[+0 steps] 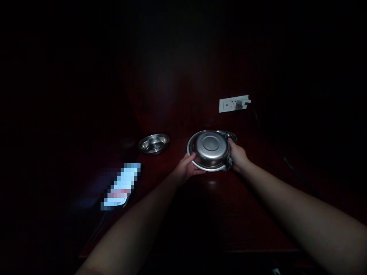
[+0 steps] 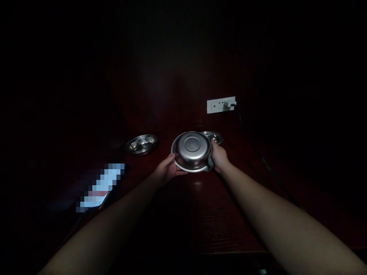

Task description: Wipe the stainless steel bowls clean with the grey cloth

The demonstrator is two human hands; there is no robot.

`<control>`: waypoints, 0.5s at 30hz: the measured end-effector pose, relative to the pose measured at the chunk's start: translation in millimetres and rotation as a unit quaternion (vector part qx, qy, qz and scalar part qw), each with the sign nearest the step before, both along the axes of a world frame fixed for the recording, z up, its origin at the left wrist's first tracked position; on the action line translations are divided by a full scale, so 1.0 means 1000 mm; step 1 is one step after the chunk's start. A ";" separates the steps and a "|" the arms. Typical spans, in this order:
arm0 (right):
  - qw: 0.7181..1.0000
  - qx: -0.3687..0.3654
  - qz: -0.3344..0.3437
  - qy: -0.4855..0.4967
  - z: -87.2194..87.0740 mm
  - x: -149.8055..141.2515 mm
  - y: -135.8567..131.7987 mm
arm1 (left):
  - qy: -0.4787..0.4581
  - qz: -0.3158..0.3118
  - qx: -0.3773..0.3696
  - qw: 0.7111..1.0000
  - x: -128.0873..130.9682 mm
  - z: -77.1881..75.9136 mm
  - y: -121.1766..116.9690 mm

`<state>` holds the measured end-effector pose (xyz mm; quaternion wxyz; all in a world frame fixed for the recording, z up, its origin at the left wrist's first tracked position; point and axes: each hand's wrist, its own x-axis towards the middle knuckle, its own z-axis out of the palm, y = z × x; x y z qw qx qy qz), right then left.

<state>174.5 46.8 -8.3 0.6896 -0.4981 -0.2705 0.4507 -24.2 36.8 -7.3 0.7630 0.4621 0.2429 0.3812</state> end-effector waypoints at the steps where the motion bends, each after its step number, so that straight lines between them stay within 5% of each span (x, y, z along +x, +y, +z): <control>1: 1.000 -0.009 -0.002 0.007 0.001 -0.001 0.000 | 0.001 0.002 -0.002 1.000 0.000 0.000 0.000; 15: 0.997 -0.069 0.016 0.025 0.017 -0.005 -0.010 | 0.001 0.015 0.004 1.000 -0.002 0.003 0.001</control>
